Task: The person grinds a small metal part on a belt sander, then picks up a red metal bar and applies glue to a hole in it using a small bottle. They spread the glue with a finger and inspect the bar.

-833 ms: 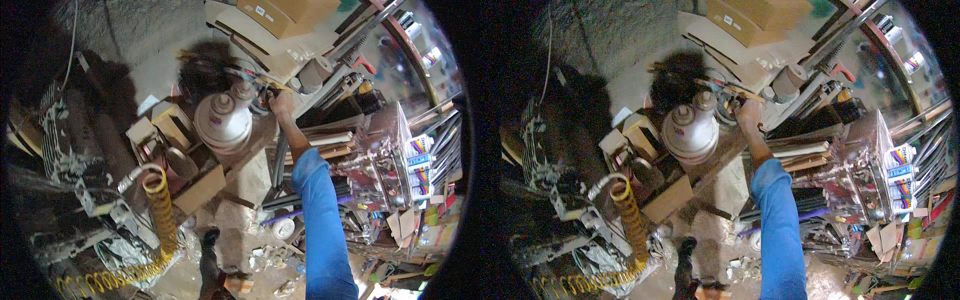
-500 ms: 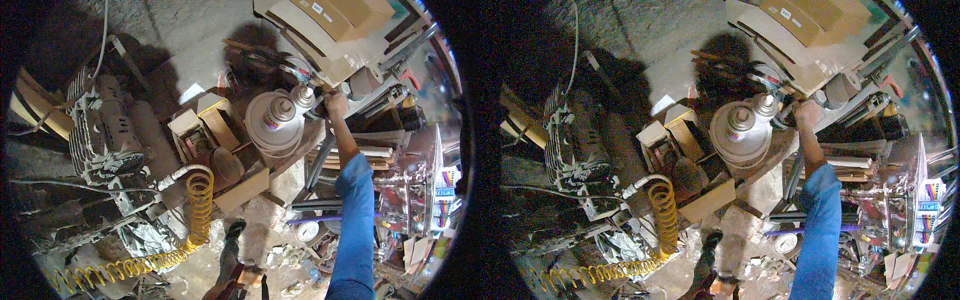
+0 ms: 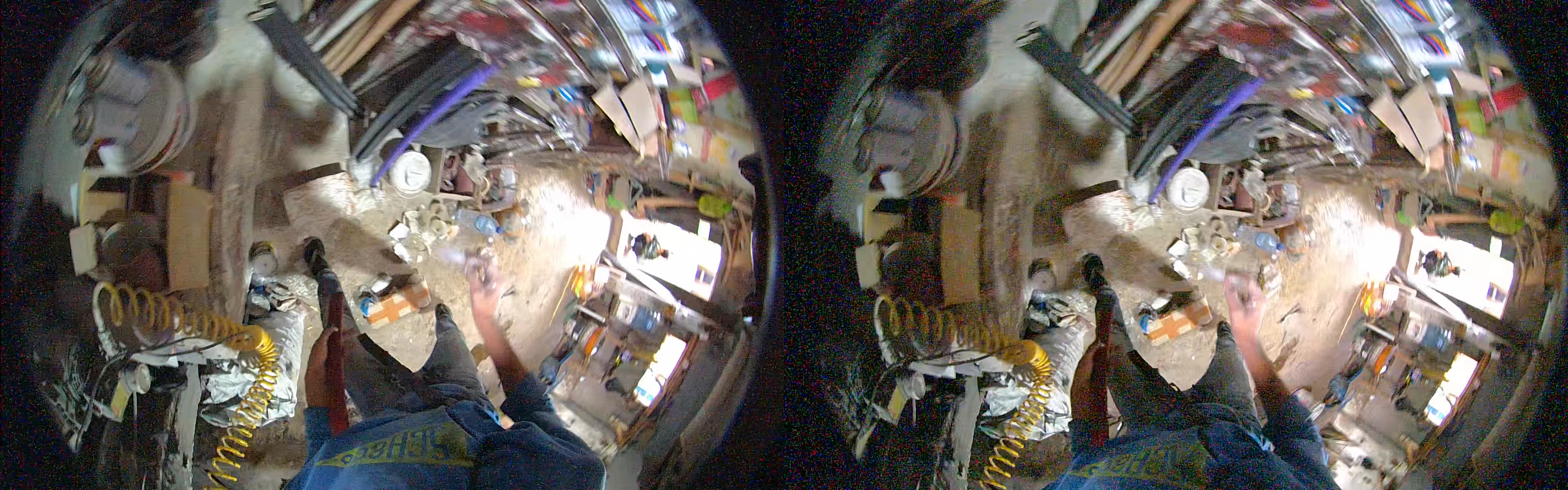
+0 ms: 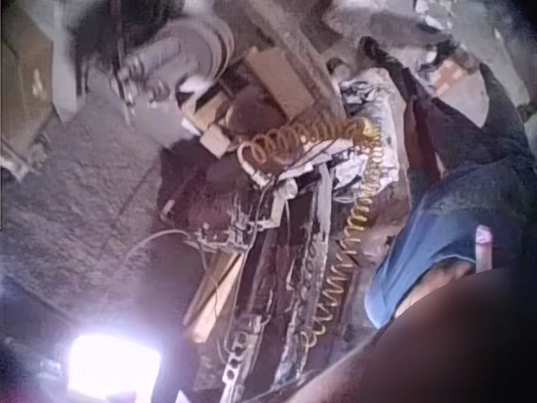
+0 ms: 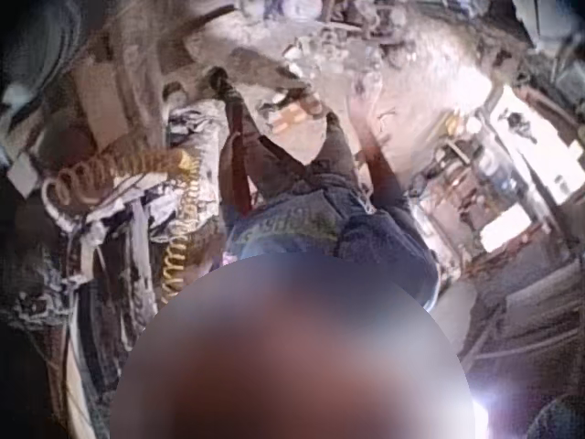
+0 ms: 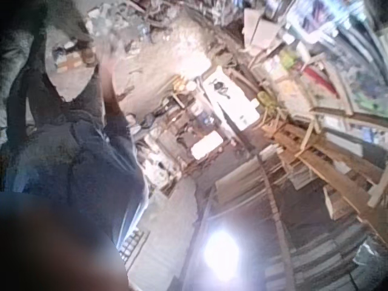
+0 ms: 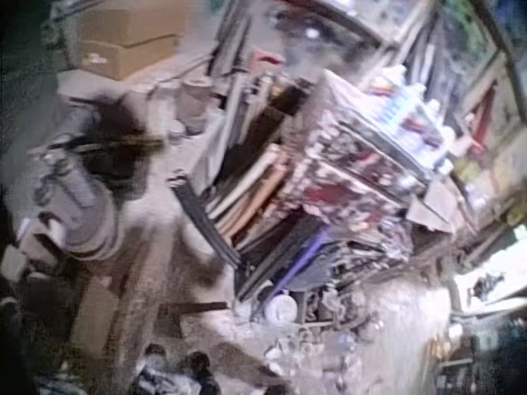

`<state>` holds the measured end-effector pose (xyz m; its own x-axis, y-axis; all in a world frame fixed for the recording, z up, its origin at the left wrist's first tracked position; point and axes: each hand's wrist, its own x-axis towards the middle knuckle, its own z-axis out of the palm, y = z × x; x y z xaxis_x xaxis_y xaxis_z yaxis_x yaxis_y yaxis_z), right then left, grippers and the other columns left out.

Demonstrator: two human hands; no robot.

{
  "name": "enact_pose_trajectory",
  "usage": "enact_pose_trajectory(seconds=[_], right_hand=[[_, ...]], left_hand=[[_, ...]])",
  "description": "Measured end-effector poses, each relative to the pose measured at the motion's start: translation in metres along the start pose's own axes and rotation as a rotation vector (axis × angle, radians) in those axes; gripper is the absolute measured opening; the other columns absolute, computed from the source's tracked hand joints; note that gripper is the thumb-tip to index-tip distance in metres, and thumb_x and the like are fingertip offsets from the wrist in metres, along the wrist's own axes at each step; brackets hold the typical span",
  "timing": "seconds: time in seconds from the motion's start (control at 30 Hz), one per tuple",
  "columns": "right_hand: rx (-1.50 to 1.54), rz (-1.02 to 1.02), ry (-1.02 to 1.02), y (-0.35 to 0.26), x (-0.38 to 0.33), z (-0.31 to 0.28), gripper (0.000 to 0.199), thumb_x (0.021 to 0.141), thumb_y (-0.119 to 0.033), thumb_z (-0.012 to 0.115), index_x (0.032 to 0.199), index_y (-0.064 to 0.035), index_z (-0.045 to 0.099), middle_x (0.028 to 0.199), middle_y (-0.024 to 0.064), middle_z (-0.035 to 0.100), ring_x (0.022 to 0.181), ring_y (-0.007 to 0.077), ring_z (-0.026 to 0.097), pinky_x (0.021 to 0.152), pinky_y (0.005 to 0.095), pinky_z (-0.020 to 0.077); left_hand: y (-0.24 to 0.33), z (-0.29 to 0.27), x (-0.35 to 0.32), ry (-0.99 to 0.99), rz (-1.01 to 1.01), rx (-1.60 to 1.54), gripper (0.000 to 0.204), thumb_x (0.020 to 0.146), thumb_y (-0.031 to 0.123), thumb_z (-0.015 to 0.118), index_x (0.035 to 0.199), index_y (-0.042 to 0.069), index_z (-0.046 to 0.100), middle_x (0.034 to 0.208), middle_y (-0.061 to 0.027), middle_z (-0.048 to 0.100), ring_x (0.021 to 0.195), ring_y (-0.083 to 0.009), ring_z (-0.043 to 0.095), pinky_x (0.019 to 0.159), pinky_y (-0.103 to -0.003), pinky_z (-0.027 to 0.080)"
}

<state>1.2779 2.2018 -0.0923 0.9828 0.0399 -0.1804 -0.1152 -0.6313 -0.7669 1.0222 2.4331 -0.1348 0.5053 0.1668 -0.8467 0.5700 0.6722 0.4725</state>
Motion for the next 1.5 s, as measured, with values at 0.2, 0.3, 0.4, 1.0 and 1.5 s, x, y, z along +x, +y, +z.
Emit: enact_pose_trajectory(seconds=[0.2, 0.3, 0.4, 1.0, 1.5], right_hand=[[-0.233, 0.272, 0.281, 0.239, -0.148, -0.128, 0.012, 0.072, -0.004, 0.076, 0.079, -0.0003, 0.067, 0.082, 0.0105, 0.068, 0.076, 0.0214, 0.064, 0.071, 0.0349, 0.0508], [-0.216, 0.025, 0.374, 0.337, -0.171, -0.168, 0.015, 0.07, -0.003, 0.078, 0.076, -0.0067, 0.065, 0.08, 0.0099, 0.066, 0.075, 0.0239, 0.063, 0.07, 0.0365, 0.0501], [-0.103, 0.283, 0.24, 0.426, -0.17, -0.199, 0.017, 0.073, -0.009, 0.079, 0.084, -0.0066, 0.066, 0.086, 0.0116, 0.067, 0.08, 0.0271, 0.065, 0.072, 0.0377, 0.051], [-0.195, 0.239, 0.125, 0.706, -0.049, -0.196, 0.01, 0.083, -0.014, 0.068, 0.089, -0.0067, 0.064, 0.085, 0.0143, 0.062, 0.066, 0.0294, 0.062, 0.057, 0.0397, 0.0476], [-0.288, 0.215, 0.501, 0.89, -0.051, -0.013, 0.027, 0.084, -0.021, 0.064, 0.104, -0.003, 0.062, 0.101, 0.0218, 0.061, 0.096, 0.0428, 0.057, 0.081, 0.0476, 0.0458]], left_hand=[[-0.03, 0.08, -0.013, 0.045, -0.167, -0.237, 0.047, 0.097, 0.033, 0.053, 0.133, 0.002, 0.047, 0.11, -0.0126, 0.066, 0.075, -0.0105, 0.06, 0.067, -0.026, 0.049], [-0.062, 0.122, -0.005, 0.079, -0.26, -0.069, 0.042, 0.095, 0.034, 0.057, 0.123, 0.003, 0.052, 0.1, -0.0121, 0.068, 0.06, -0.0126, 0.059, 0.054, -0.026, 0.048], [-0.107, 0.174, 0.005, 0.136, -0.329, 0.093, 0.034, 0.092, 0.034, 0.059, 0.11, 0.006, 0.055, 0.078, -0.0067, 0.065, 0.053, -0.0132, 0.057, 0.049, -0.027, 0.047], [-0.278, 0.334, 0.216, -0.184, -0.568, 0.717, 0.037, 0.095, 0.032, 0.055, 0.121, 0.007, 0.06, 0.095, -0.0099, 0.066, 0.066, -0.0151, 0.06, 0.062, -0.028, 0.05], [-0.285, 0.364, 0.437, -0.309, -0.171, 0.902, 0.041, 0.093, 0.042, 0.051, 0.103, 0.007, 0.068, 0.069, -0.0045, 0.06, 0.053, -0.0168, 0.058, 0.05, -0.03, 0.049]])
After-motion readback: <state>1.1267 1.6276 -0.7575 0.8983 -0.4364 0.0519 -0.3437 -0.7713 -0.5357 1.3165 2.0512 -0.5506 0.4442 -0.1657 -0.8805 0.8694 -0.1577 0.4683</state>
